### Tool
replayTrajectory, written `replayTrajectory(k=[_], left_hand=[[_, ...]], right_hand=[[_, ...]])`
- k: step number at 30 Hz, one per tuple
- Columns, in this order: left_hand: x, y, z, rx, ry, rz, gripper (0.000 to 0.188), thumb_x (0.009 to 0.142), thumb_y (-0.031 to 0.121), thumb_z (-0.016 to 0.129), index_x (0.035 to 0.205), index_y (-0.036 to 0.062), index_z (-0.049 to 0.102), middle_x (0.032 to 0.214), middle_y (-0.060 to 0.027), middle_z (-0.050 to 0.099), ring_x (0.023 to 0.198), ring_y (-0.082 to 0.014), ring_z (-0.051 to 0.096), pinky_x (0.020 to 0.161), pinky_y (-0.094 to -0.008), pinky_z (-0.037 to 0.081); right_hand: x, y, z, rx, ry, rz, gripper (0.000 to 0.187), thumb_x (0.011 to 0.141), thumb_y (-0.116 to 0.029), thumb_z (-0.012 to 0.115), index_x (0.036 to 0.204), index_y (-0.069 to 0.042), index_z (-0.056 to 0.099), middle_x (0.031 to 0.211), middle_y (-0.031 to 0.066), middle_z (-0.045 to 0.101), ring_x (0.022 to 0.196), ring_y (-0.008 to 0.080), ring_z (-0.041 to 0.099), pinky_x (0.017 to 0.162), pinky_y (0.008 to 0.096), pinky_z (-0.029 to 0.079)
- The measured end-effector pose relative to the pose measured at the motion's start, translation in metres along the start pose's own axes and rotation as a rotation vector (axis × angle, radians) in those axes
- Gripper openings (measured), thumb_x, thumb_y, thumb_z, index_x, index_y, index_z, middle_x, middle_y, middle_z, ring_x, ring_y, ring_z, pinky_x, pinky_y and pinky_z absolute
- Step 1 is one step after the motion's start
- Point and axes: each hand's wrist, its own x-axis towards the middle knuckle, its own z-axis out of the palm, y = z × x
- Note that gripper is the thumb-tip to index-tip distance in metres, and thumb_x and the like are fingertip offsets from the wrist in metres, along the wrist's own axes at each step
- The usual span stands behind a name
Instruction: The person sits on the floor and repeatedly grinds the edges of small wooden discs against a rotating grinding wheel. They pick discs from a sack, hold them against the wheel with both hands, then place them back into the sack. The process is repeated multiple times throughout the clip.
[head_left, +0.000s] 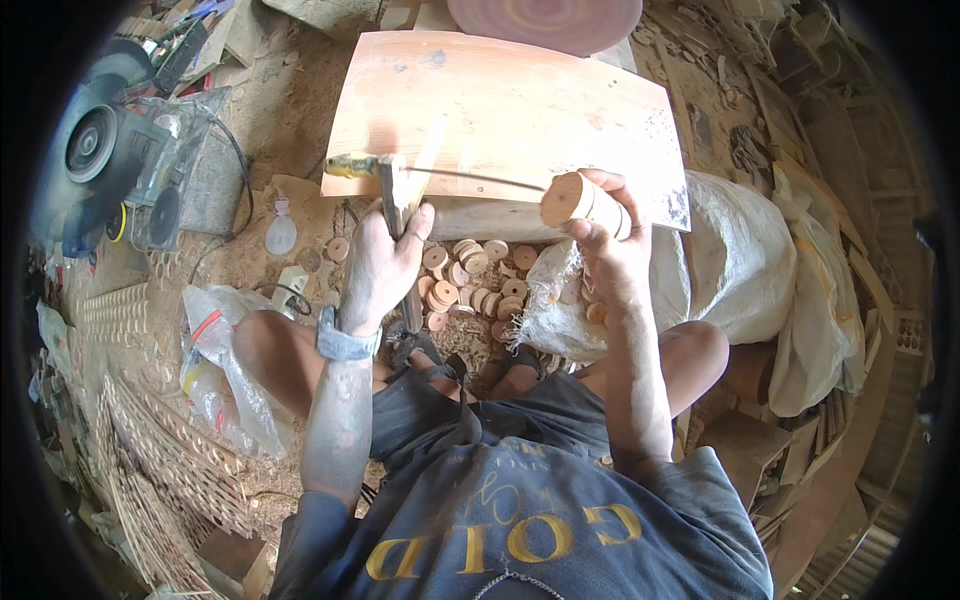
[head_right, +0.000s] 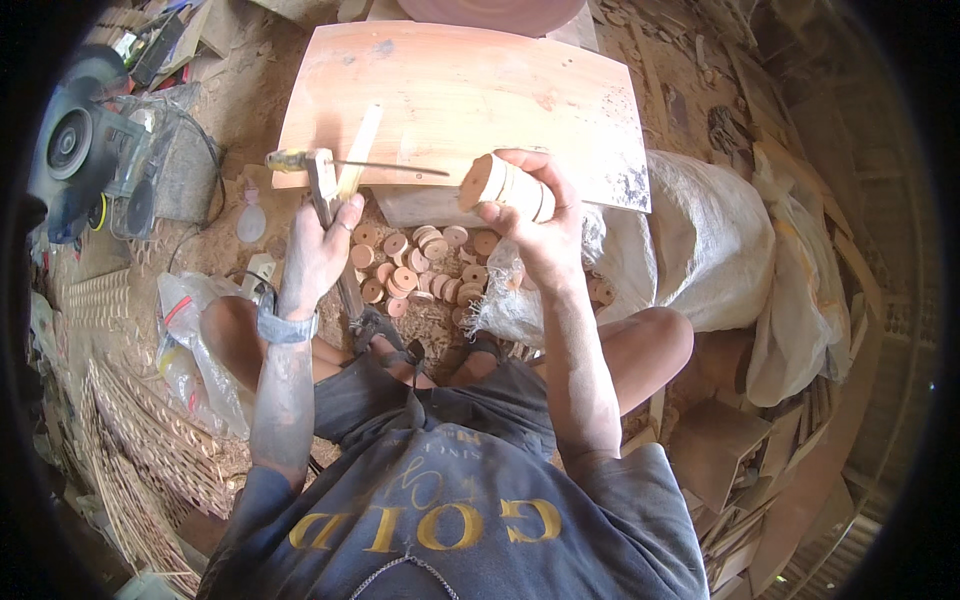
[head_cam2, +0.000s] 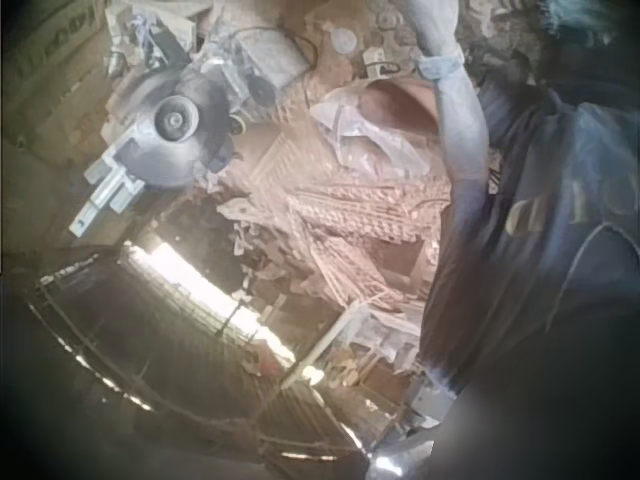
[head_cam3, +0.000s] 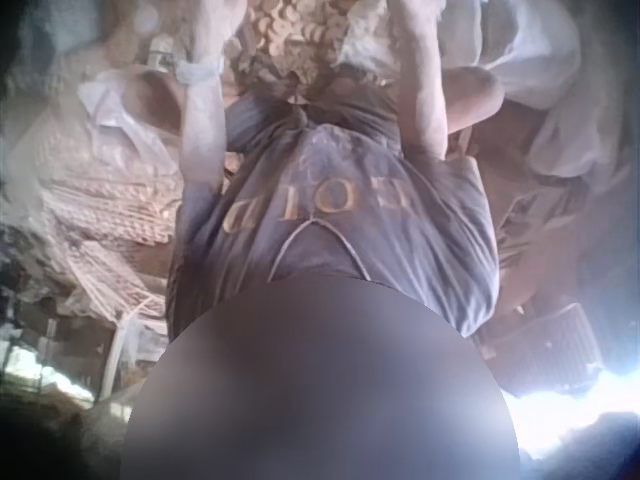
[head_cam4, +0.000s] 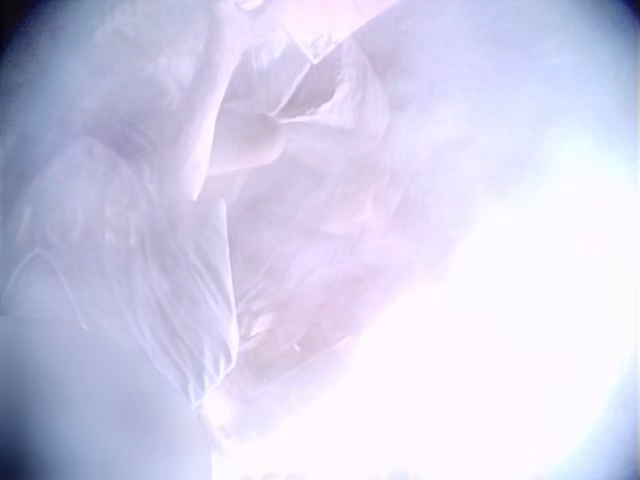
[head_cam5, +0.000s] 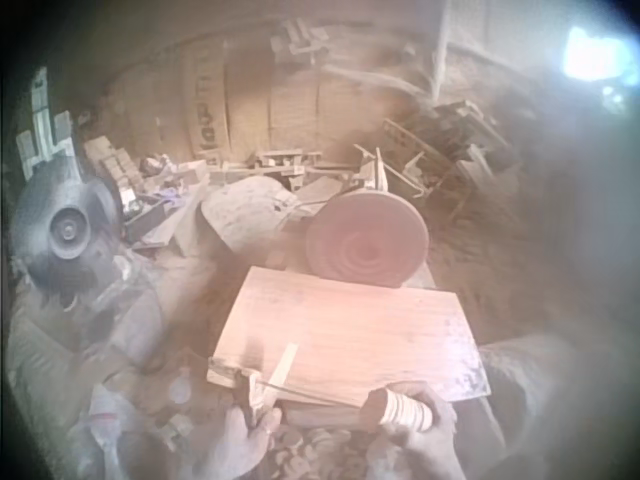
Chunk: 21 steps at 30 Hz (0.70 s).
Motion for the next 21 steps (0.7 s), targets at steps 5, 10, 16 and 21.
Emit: replayTrajectory(k=[5,10,16,21], left_hand=[[-0.020,0.009,-0.003,0.135,-0.020,-0.131,0.042,0.096,0.034,0.062,0.075,-0.0017,0.057,0.057,-0.0092,0.051,0.054,-0.0210,0.047,0.056,-0.0401,0.041],[-0.024,0.010,-0.010,0.176,-0.061,-0.143,0.044,0.097,0.034,0.061,0.073,-0.0022,0.056,0.056,-0.0110,0.051,0.053,-0.0213,0.048,0.056,-0.0414,0.041],[-0.032,0.015,-0.008,0.152,-0.059,-0.161,0.044,0.097,0.034,0.060,0.073,-0.0027,0.056,0.057,-0.0125,0.053,0.053,-0.0244,0.052,0.056,-0.0420,0.042],[-0.036,0.019,-0.004,0.088,-0.077,-0.225,0.040,0.097,0.034,0.060,0.083,-0.0029,0.058,0.063,-0.0141,0.057,0.058,-0.0278,0.056,0.059,-0.0417,0.045]], right_hand=[[-0.009,0.010,0.009,0.196,-0.110,0.022,0.056,0.068,-0.016,0.087,0.118,-0.005,0.061,0.103,0.0031,0.065,0.090,0.0098,0.062,0.079,0.0254,0.053],[-0.010,0.014,0.012,0.335,-0.125,0.032,0.058,0.069,-0.015,0.086,0.120,-0.003,0.060,0.104,0.0042,0.066,0.092,0.0114,0.063,0.079,0.0260,0.055],[-0.012,0.022,0.016,0.568,-0.133,0.113,0.056,0.072,-0.013,0.085,0.121,-0.002,0.059,0.106,0.0062,0.065,0.096,0.0160,0.065,0.078,0.0304,0.058],[-0.012,0.025,0.012,0.491,-0.155,0.170,0.068,0.070,-0.026,0.086,0.124,0.000,0.054,0.116,0.0156,0.061,0.107,0.0253,0.063,0.094,0.0389,0.053]])
